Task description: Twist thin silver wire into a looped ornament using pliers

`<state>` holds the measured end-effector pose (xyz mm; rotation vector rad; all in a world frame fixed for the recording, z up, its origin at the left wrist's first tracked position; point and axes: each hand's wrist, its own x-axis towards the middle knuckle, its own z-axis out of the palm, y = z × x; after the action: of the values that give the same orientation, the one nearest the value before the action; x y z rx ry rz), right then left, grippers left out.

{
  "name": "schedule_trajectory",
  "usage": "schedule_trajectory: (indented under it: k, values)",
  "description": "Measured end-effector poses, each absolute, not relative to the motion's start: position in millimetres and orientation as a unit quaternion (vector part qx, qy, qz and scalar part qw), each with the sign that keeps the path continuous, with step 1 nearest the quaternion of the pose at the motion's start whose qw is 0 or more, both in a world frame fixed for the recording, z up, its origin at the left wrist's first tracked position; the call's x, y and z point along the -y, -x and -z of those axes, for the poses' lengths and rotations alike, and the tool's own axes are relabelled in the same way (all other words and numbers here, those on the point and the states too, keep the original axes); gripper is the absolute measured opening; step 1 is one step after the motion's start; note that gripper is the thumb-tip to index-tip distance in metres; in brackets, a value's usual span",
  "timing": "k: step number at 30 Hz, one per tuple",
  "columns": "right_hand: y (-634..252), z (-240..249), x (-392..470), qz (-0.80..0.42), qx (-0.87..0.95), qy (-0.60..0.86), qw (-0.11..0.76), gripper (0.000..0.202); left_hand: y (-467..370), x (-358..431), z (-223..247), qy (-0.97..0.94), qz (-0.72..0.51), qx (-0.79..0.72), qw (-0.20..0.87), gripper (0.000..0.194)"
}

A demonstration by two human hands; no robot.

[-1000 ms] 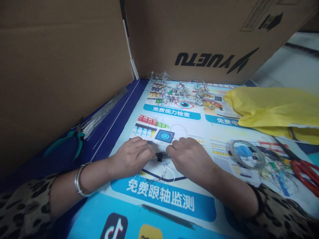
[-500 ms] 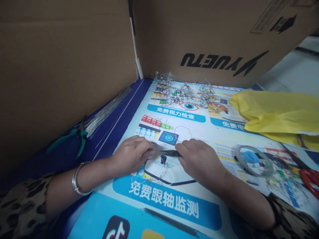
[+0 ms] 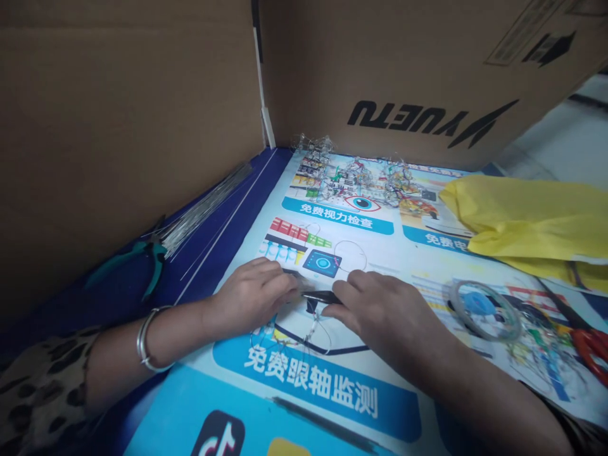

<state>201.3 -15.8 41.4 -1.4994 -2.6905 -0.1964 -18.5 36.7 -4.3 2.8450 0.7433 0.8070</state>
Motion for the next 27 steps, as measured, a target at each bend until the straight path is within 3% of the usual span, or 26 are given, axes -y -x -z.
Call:
schedule_trajectory:
  k: [27]
  values:
    - [-199.2,-17.8,11.2,0.091,0.899,0.425,0.058,0.027,20.3,-38.7,7.4,-0.937,-0.287,-0.195,0.038,0.011]
